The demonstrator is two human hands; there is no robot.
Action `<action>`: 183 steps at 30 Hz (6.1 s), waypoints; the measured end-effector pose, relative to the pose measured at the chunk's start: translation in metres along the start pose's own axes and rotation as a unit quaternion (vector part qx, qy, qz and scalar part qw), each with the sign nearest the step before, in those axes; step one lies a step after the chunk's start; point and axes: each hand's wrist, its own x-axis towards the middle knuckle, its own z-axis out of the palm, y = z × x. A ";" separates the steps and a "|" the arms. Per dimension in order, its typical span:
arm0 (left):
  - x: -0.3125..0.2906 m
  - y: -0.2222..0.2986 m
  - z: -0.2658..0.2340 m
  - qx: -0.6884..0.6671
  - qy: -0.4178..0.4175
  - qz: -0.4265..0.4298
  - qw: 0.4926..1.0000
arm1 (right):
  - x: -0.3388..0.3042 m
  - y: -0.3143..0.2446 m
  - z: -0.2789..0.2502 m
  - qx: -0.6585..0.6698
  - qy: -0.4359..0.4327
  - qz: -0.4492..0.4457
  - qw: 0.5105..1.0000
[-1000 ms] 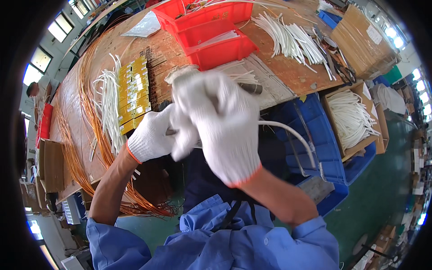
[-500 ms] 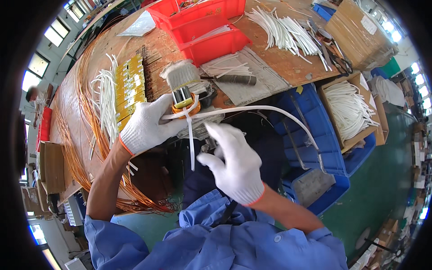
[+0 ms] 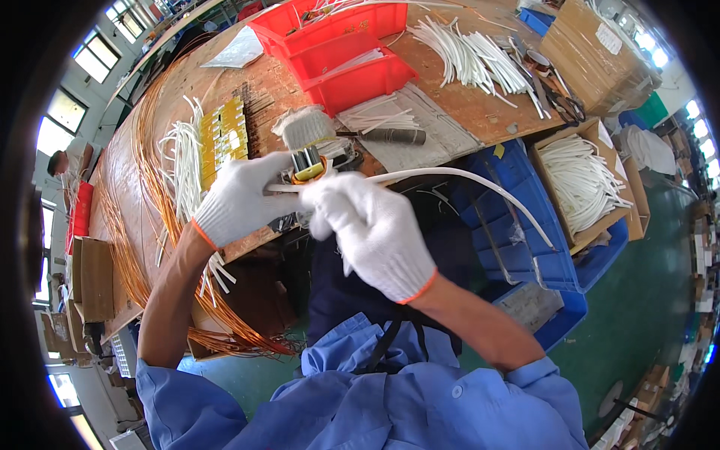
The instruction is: Assembling and wiring electrical coils by wrapping copper wire and adding plastic sleeves.
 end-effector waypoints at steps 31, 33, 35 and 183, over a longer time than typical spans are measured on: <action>0.020 0.057 0.027 0.000 0.091 -0.169 0.981 | -0.027 0.035 -0.008 -0.445 0.070 -0.084 0.889; 0.024 0.060 0.026 0.001 0.084 -0.170 0.982 | -0.051 0.079 0.014 -0.540 0.066 -0.091 0.834; 0.019 0.061 0.025 0.001 0.094 -0.168 0.981 | -0.046 0.141 0.018 -0.363 0.137 -0.032 0.921; -0.020 0.008 0.056 -0.177 0.253 -0.010 0.951 | -0.024 0.117 -0.029 -0.439 0.231 -0.112 0.861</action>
